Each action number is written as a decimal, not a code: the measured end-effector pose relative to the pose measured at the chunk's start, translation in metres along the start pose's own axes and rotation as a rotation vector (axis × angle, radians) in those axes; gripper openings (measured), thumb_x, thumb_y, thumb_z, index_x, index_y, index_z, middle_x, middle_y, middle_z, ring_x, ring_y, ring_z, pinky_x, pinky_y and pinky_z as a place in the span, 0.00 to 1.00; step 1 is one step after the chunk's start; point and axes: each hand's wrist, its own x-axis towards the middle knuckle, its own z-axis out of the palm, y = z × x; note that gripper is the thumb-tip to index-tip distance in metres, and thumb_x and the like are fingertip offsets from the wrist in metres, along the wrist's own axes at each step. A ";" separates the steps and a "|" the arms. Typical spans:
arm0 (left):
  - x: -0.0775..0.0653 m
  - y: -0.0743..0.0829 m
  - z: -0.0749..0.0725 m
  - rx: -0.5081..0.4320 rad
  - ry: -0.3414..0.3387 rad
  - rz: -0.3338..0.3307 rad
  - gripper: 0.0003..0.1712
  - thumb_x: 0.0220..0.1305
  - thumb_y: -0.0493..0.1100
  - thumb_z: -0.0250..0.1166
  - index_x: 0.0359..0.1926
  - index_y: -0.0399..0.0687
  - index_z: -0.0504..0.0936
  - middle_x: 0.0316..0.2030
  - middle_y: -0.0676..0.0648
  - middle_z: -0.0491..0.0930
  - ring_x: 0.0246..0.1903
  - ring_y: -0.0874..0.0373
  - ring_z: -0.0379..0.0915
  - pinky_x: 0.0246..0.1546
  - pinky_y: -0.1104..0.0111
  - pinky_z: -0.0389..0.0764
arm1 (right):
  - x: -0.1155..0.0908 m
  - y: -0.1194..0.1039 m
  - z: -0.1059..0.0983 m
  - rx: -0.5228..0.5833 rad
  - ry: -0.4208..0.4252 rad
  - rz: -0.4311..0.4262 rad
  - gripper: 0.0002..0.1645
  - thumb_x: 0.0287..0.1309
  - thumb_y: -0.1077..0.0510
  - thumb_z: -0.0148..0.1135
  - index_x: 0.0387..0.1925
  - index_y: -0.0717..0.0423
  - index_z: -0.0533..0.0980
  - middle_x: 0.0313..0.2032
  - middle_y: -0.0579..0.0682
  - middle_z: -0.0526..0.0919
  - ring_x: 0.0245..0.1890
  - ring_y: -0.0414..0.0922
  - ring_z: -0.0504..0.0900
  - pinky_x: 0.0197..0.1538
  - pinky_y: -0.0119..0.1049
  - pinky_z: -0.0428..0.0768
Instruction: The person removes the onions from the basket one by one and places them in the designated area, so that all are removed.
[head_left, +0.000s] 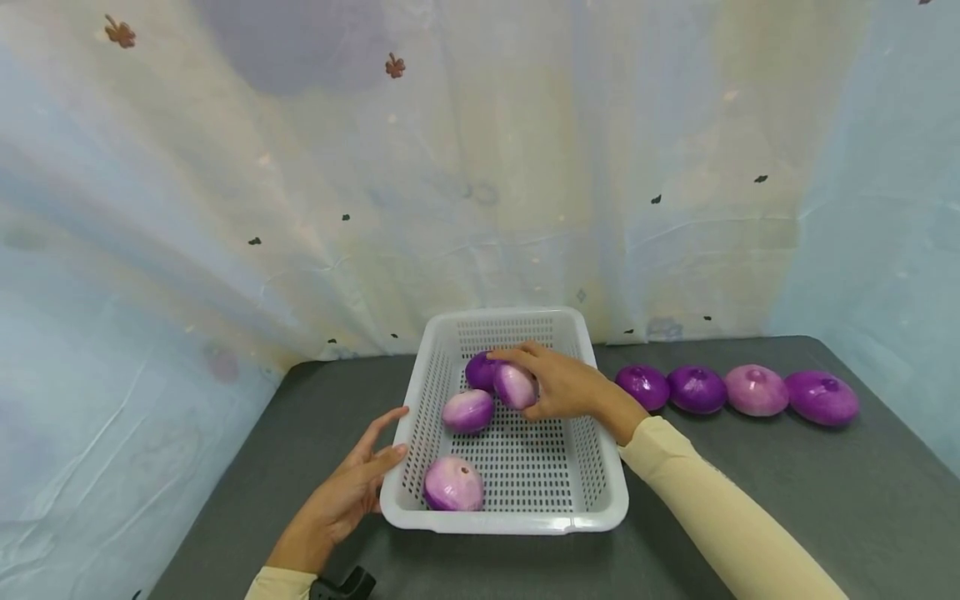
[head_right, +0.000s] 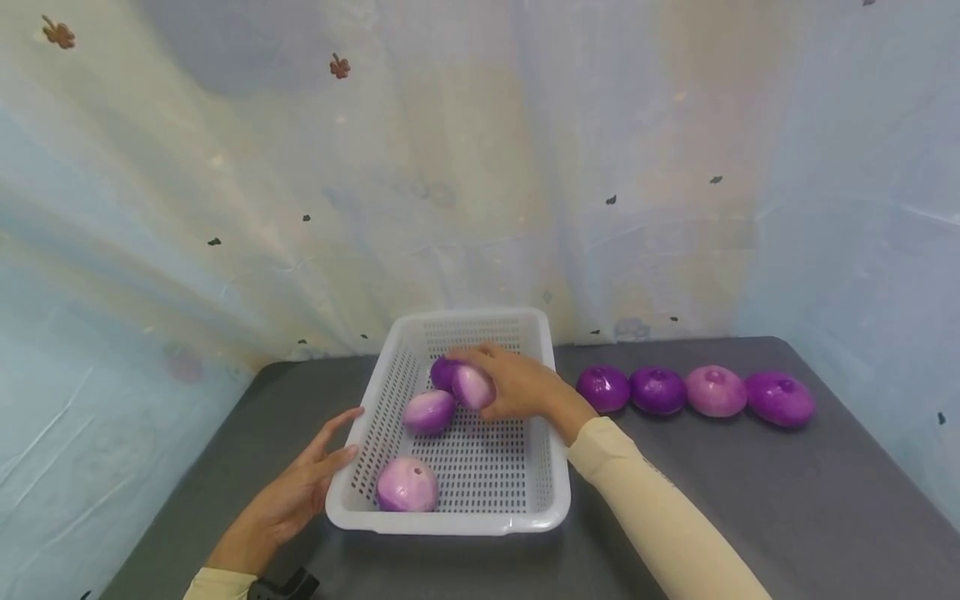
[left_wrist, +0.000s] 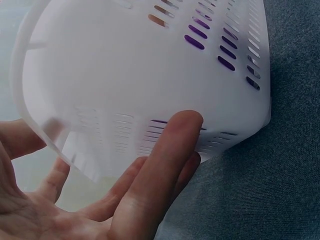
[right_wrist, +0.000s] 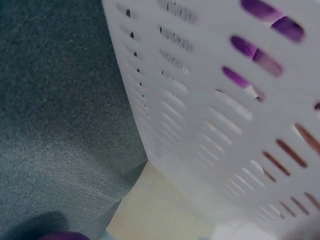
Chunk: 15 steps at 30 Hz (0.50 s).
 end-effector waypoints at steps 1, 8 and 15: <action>0.000 0.000 0.000 0.000 -0.001 0.001 0.37 0.76 0.49 0.55 0.75 0.73 0.46 0.74 0.32 0.53 0.57 0.47 0.76 0.41 0.46 0.83 | 0.000 0.000 0.000 -0.002 0.003 -0.007 0.56 0.43 0.52 0.78 0.72 0.27 0.61 0.67 0.47 0.68 0.61 0.51 0.76 0.59 0.54 0.79; 0.000 0.001 0.000 -0.001 -0.003 -0.002 0.37 0.75 0.48 0.55 0.76 0.73 0.46 0.74 0.31 0.52 0.57 0.46 0.76 0.41 0.45 0.83 | 0.000 0.001 -0.001 -0.023 0.023 -0.060 0.50 0.42 0.47 0.80 0.69 0.37 0.68 0.66 0.47 0.73 0.61 0.50 0.77 0.60 0.51 0.77; 0.000 -0.001 0.000 0.001 0.000 -0.002 0.37 0.76 0.49 0.55 0.75 0.73 0.46 0.74 0.32 0.55 0.56 0.47 0.77 0.42 0.45 0.83 | -0.001 0.001 -0.003 0.017 0.060 -0.052 0.51 0.37 0.44 0.83 0.67 0.38 0.71 0.65 0.50 0.72 0.64 0.52 0.72 0.62 0.54 0.75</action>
